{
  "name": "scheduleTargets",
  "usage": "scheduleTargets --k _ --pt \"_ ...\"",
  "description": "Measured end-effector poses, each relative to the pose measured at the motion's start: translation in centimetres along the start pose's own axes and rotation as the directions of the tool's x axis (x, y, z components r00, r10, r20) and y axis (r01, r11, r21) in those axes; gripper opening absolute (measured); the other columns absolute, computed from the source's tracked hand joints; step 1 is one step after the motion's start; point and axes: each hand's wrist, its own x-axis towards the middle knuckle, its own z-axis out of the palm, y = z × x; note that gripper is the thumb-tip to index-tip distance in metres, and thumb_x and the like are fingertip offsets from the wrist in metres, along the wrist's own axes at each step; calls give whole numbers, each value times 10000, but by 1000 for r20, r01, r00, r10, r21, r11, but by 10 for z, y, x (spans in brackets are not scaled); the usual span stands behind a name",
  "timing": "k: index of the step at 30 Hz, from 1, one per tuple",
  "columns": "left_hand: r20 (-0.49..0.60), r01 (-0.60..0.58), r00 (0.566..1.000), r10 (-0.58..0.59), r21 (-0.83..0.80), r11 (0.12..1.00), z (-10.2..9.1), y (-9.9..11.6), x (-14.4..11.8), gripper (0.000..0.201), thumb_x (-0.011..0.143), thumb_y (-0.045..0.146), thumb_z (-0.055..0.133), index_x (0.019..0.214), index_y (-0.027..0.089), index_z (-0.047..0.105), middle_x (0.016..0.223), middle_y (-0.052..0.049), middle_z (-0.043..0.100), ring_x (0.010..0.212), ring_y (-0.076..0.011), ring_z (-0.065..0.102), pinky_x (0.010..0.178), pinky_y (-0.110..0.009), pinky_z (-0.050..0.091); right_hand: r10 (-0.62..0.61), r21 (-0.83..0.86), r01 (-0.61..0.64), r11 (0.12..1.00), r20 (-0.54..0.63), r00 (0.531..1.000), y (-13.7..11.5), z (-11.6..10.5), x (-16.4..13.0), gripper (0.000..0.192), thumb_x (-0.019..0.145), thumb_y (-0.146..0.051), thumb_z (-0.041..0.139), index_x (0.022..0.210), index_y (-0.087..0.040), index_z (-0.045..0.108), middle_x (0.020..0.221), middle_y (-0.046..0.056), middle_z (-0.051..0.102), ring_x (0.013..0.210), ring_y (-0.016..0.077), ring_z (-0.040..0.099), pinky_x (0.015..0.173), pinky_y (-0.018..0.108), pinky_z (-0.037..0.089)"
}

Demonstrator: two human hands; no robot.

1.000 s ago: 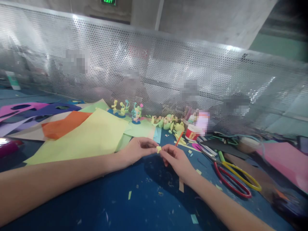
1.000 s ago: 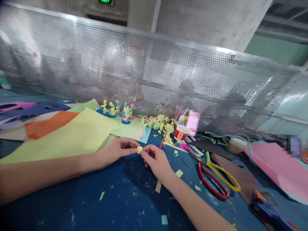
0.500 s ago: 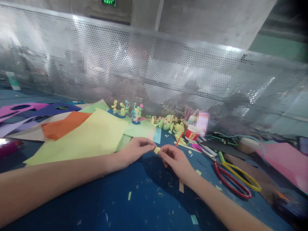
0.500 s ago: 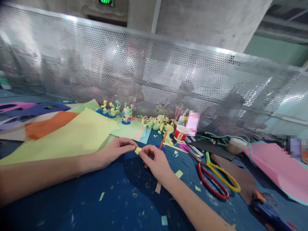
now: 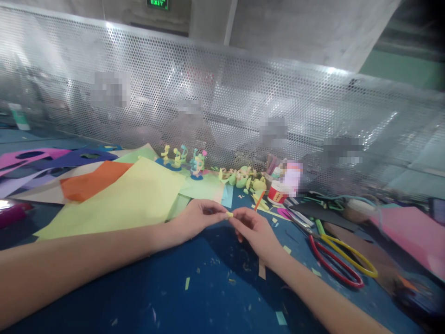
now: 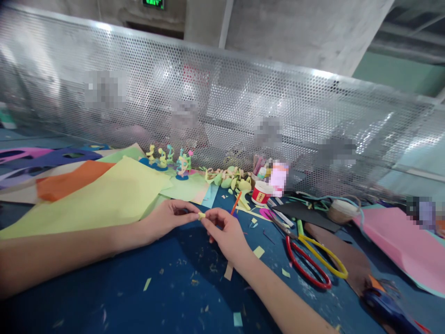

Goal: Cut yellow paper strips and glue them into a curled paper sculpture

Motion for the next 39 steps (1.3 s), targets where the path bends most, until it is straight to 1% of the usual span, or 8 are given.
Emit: scheduleTargets --k 6,12,16,20,24,29,35,39 --pt "84 -46 995 54 -90 995 -3 6 -2 241 761 354 550 891 167 629 854 -32 655 845 -162 584 814 -282 423 -40 24 41 999 -45 998 0 0 -1 196 761 -375 568 840 -197 546 656 -13 501 552 106 463 440 206 429" --pt "76 -20 997 28 -109 994 -3 2 0 245 756 376 552 880 176 622 800 -21 658 815 -158 590 814 -289 418 -61 -20 60 998 -52 997 1 -1 -1 163 757 -330 578 852 -198 589 676 3 520 590 113 468 471 208 452" --pt "58 27 998 -18 -158 987 -2 1 1 253 711 352 606 904 188 610 897 -21 656 861 -163 591 821 -293 418 -28 -29 27 999 -39 999 3 -2 0 178 748 -312 577 888 -206 605 670 1 529 592 118 488 479 217 457" --pt "24 16 1000 -12 -164 986 -3 1 0 287 711 354 608 940 180 606 953 -35 647 902 -171 579 833 -305 415 -17 41 19 999 -63 998 3 -3 0 255 776 -359 538 981 -212 575 735 21 557 620 130 504 476 226 463" --pt "-6 34 999 -35 -136 990 -4 0 0 334 705 382 613 977 188 614 952 -39 654 915 -180 576 841 -309 416 43 65 -42 997 -14 999 2 -1 0 263 778 -420 525 858 -178 589 762 35 582 602 115 491 478 217 446" --pt "-16 38 999 -40 -104 994 -2 -1 1 300 692 389 623 913 190 655 966 -35 663 929 -181 576 863 -298 408 56 13 -57 998 28 998 1 -1 0 259 751 -418 559 827 -172 575 719 15 584 572 101 487 465 206 414" --pt "53 25 998 -17 -166 986 -3 3 -1 296 713 336 607 971 194 637 932 -27 663 894 -167 581 849 -295 414 84 73 -85 994 3 996 3 -2 1 240 757 -410 549 753 -171 565 660 -5 555 537 87 468 453 193 381" --pt "99 25 995 -9 -154 988 -3 2 -1 306 710 331 608 986 203 638 926 -25 658 879 -165 582 834 -296 422 113 112 -114 987 9 993 4 -3 1 228 754 -392 558 698 -170 557 625 -19 544 516 77 457 449 188 363"
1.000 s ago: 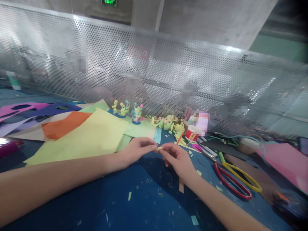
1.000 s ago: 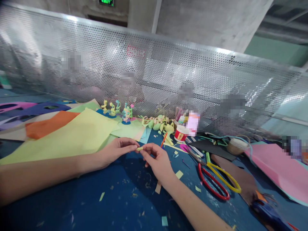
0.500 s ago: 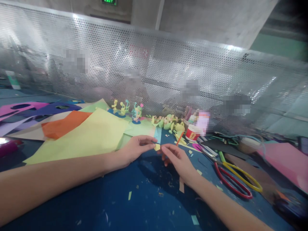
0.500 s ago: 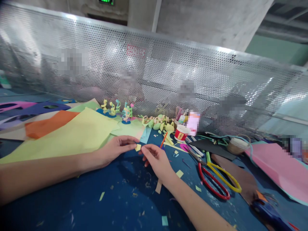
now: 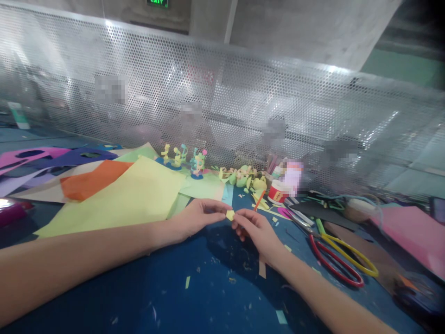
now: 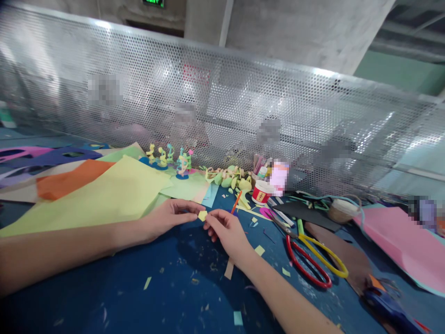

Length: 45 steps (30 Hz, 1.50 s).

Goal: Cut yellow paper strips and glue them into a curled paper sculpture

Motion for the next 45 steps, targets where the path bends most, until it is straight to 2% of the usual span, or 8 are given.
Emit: scheduleTargets --k 9,13,18,22,27,39,45 --pt "38 -42 998 40 47 998 1 4 -1 275 720 310 603 970 201 632 888 -17 631 836 -145 564 798 -273 420 14 14 -14 1000 14 1000 0 0 2 243 752 -387 573 670 -160 543 587 -31 517 481 64 423 437 183 335" --pt "38 -16 999 13 73 997 1 3 -1 301 698 317 624 972 191 625 886 -21 637 801 -146 573 757 -265 432 0 10 -1 1000 23 1000 0 -1 2 272 755 -400 569 641 -155 541 564 -32 510 461 60 415 434 185 331" --pt "-40 -12 999 12 7 1000 2 -2 2 261 750 392 561 872 178 645 851 -20 670 842 -155 585 829 -279 410 -17 26 17 1000 -1 1000 0 -1 2 323 808 -441 479 693 -152 568 592 -16 524 466 66 435 435 190 345" --pt "-60 -14 998 17 53 999 1 -2 2 276 758 416 539 815 173 658 806 -18 679 816 -164 591 826 -289 409 -45 22 46 999 -9 999 0 -1 1 239 784 -413 528 754 -176 537 635 -32 508 469 62 432 432 188 357" --pt "-29 -15 999 17 90 996 1 -2 1 287 758 427 533 790 177 670 814 -21 685 827 -171 600 835 -286 407 -77 1 77 997 7 997 2 -1 2 217 794 -407 523 824 -192 525 691 -28 520 469 60 432 425 190 361" --pt "61 -19 998 14 71 997 1 3 0 264 762 400 549 825 172 666 813 -22 686 842 -163 605 842 -272 415 -47 -22 47 999 28 999 1 -1 0 226 775 -392 554 746 -169 551 606 -40 511 456 56 409 430 181 347" --pt "69 6 998 -10 50 999 2 2 0 238 741 374 576 815 172 677 808 -26 693 826 -164 617 823 -274 431 -29 -14 29 999 24 999 -1 0 0 231 771 -390 557 738 -162 573 586 -36 513 450 53 394 425 175 331"
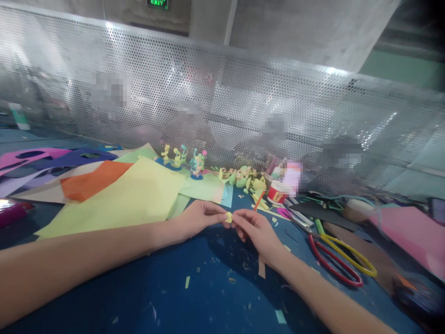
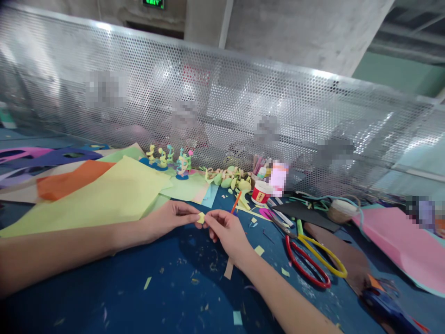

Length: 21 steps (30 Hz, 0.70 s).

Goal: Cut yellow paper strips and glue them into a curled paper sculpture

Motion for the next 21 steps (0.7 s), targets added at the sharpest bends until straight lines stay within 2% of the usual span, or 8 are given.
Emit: scheduleTargets --k 5,10,13,17,21 --pt "-6 15 1000 -15 -11 1000 1 0 0 258 732 389 582 845 177 677 820 -30 690 833 -167 615 815 -273 431 -4 -3 4 1000 6 1000 1 0 1 229 765 -391 562 730 -164 565 617 -27 534 459 59 413 431 183 345" --pt "-38 31 999 -30 34 999 0 -3 1 358 667 380 658 969 191 623 751 -4 655 722 -141 597 695 -245 434 -21 -25 21 999 -9 1000 2 0 1 248 765 -394 560 691 -158 547 589 -29 525 448 55 408 427 180 338" --pt "-84 16 996 -14 27 1000 0 -4 1 323 683 377 646 948 194 622 785 -4 650 759 -136 590 735 -247 422 -36 -51 34 998 -36 999 0 0 0 245 785 -401 528 746 -161 555 610 -19 533 458 64 423 434 189 361" --pt "-125 39 991 -45 -51 998 -1 -6 2 340 685 370 644 985 210 619 861 -17 661 836 -153 591 779 -265 426 -142 -156 122 980 -127 982 -2 1 -3 195 776 -367 548 821 -178 554 653 -15 531 510 83 461 479 205 415" --pt "-117 33 992 -42 -78 996 -2 -7 2 376 690 379 635 1023 206 609 927 -34 658 880 -169 585 807 -295 425 -211 -232 171 958 -159 965 -2 3 -4 172 770 -343 557 851 -191 551 751 15 563 620 115 515 521 216 458"
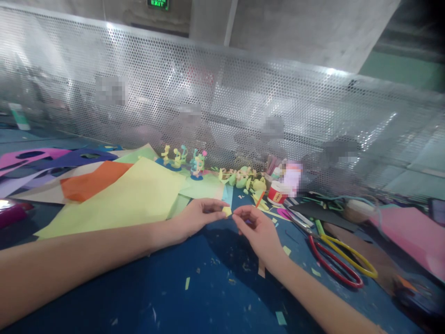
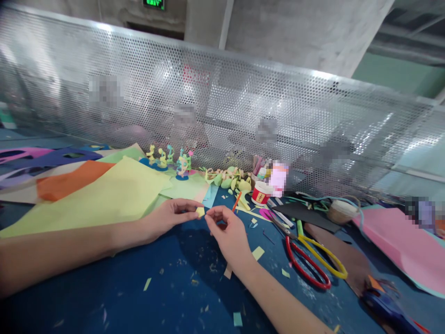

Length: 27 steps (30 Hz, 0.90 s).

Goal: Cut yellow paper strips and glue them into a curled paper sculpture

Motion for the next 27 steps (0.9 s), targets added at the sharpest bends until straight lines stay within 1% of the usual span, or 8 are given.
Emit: scheduleTargets --k 4,8,11,13,17,21,23,27 --pt "21 -24 1000 23 4 1000 0 1 0 405 699 365 628 1070 207 584 925 -33 659 888 -165 583 831 -302 414 -49 -33 49 998 -27 998 2 1 0 222 758 -305 568 957 -209 543 834 36 578 718 148 547 553 237 479" --pt "71 -54 996 52 30 998 0 5 -1 322 725 367 597 994 193 624 928 -32 663 891 -162 584 848 -288 405 -67 -102 69 992 19 998 1 1 0 172 771 -323 552 898 -217 600 843 39 599 701 151 555 586 258 480" --pt "88 -79 994 68 128 989 0 8 -2 294 776 394 521 943 194 657 842 -19 669 863 -165 585 840 -281 402 -38 -97 39 994 12 999 0 0 0 173 778 -362 544 850 -218 608 777 21 599 598 130 530 552 250 465" --pt "82 -75 995 62 173 982 1 9 -3 314 781 418 502 938 199 663 838 -16 672 868 -175 583 826 -278 406 -13 -81 14 997 7 1000 -1 -1 0 182 778 -377 542 833 -215 604 746 11 598 559 120 508 538 244 452" --pt "98 -51 995 34 172 984 1 8 -2 346 741 440 552 966 194 645 961 -31 663 929 -189 575 833 -270 408 24 -51 -22 998 27 999 -3 -1 1 198 774 -394 546 811 -208 604 724 1 596 565 119 501 540 234 437" --pt "116 -63 992 40 208 976 1 6 -1 327 750 448 534 909 187 649 877 -25 670 855 -177 589 791 -263 420 36 -42 -34 999 45 998 -3 -1 0 216 780 -409 531 807 -206 598 705 -6 585 539 116 495 539 241 422" --pt "107 -69 993 47 214 974 1 6 -1 317 750 448 532 888 186 645 887 -24 663 857 -177 583 781 -260 420 40 -49 -38 998 40 998 -3 -2 0 226 781 -420 524 803 -206 591 686 -9 572 523 116 495 536 247 415" --pt "92 -70 994 57 151 986 2 7 -2 309 735 412 566 943 188 609 877 -23 646 854 -164 576 791 -268 416 68 -25 -66 997 70 995 -1 -1 1 222 779 -415 529 804 -200 582 611 -21 528 505 114 491 511 244 412"
